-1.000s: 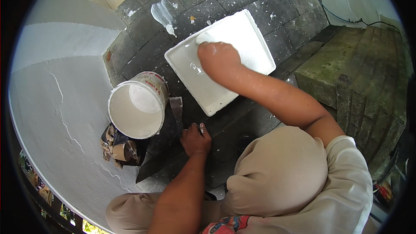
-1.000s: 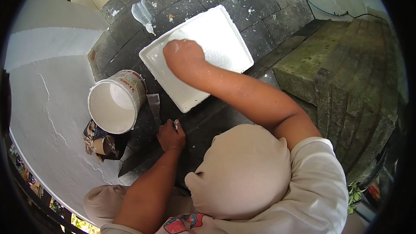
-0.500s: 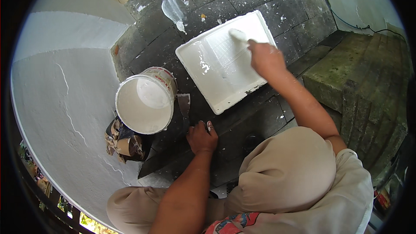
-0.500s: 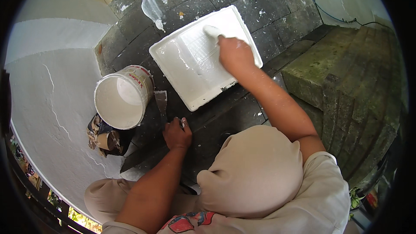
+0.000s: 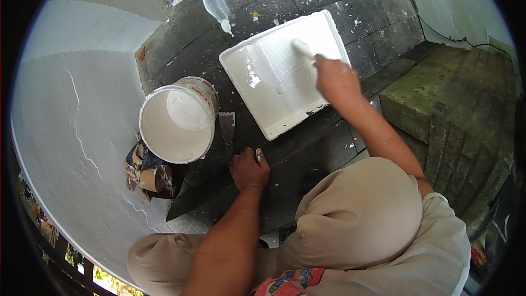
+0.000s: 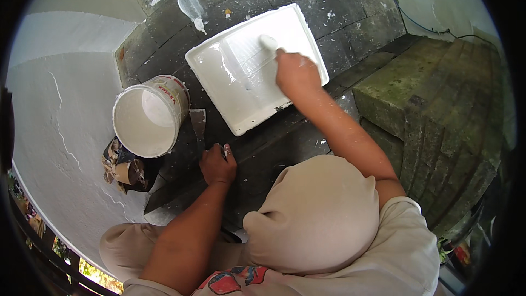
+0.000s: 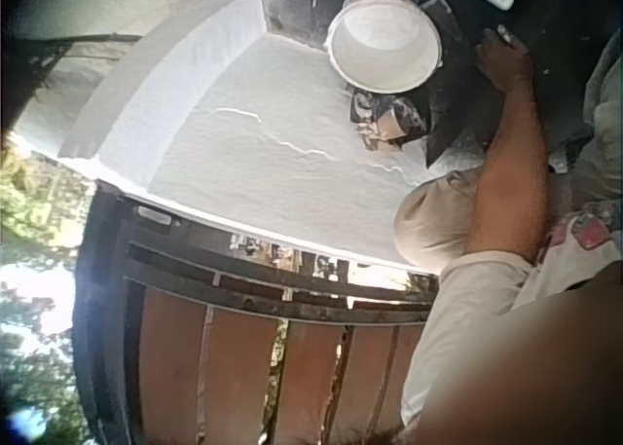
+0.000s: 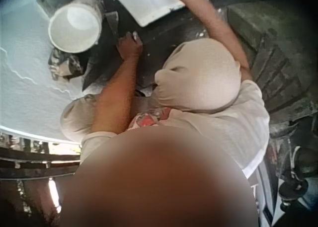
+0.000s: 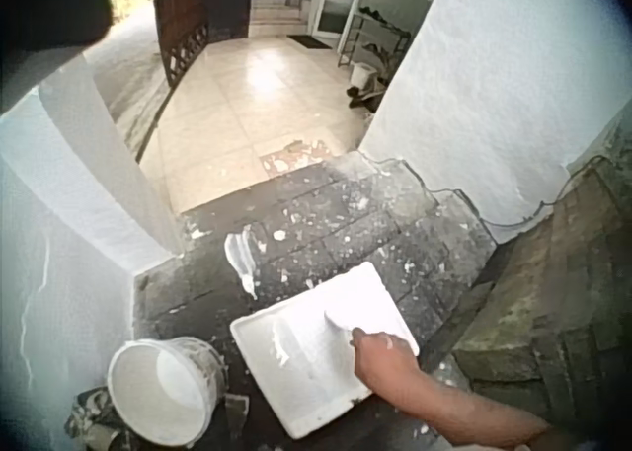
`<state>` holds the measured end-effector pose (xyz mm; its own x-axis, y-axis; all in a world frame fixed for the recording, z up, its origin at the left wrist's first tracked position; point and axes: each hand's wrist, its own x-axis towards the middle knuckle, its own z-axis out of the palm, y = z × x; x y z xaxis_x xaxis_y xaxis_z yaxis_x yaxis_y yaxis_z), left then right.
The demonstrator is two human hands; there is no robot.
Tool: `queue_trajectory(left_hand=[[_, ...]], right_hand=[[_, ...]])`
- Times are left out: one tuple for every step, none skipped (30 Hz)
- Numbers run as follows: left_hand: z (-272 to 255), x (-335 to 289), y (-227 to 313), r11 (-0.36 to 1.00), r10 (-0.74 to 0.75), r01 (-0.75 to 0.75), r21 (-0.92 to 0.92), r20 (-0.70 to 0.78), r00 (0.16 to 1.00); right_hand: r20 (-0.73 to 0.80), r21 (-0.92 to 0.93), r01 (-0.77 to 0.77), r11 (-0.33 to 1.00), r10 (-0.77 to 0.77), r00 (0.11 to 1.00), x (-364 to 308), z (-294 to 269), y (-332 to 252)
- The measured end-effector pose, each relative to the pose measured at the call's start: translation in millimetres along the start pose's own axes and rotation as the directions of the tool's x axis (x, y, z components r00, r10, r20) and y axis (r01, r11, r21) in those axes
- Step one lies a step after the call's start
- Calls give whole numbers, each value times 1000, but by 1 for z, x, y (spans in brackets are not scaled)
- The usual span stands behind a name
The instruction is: The person is mixing white paint in a tray using a paintbrush.
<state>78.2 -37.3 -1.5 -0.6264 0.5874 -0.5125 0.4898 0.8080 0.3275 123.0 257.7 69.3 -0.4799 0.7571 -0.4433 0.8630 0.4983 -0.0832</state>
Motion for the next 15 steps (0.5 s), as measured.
queue_trajectory(left_hand=[[0,0,-1,1000,-2,2,5,2,1000],[-1,1,-1,1000,5,-5,-2,4,1000],[-2,1,-3,1000,-4,4,9,4,1000],[-4,1,-4,1000,-15,14,22,5,1000],[-6,-1,-5,1000,-14,14,20,8,1000],[-8,0,-2,1000,-26,26,14,14,1000],[-9,0,-1,999,-40,40,15,20,999],[-8,1,-2,999,-38,38,13,19,999],[-5,1,-3,1000,-18,18,15,0,1000],[-4,0,-3,1000,3,-2,16,-18,1000],[-3,0,0,1000,8,-8,6,-15,1000],[-4,0,-1,1000,1,-1,3,-6,1000],[-4,1,1,1000,-4,4,-6,3,1000],[-5,1,3,1000,1,-1,-13,3,1000],[-6,1,4,1000,-8,8,-17,0,1000]], right_hand=[[72,-15,62,998,-61,996,-6,10,-7],[92,-17,113,993,-111,989,-15,25,-11],[173,25,121,992,-123,977,-23,23,-23],[253,69,124,990,-138,957,-28,18,-30],[255,66,122,990,-135,957,-28,11,-28],[216,127,79,989,-105,971,-28,1,-21],[180,196,39,980,-75,981,-28,-8,-14],[126,200,-6,980,-19,992,-23,-18,-4],[50,176,-25,984,16,999,-15,-23,12],[-26,152,-47,987,51,998,-6,-30,27],[-82,90,-66,994,73,994,3,-33,42],[-136,38,-84,996,89,987,9,-27,53],[-141,-29,-45,999,40,989,10,-20,60],[-145,-36,-48,998,43,989,7,-9,63],[-52,-60,-18,998,14,999,0,2,57]])
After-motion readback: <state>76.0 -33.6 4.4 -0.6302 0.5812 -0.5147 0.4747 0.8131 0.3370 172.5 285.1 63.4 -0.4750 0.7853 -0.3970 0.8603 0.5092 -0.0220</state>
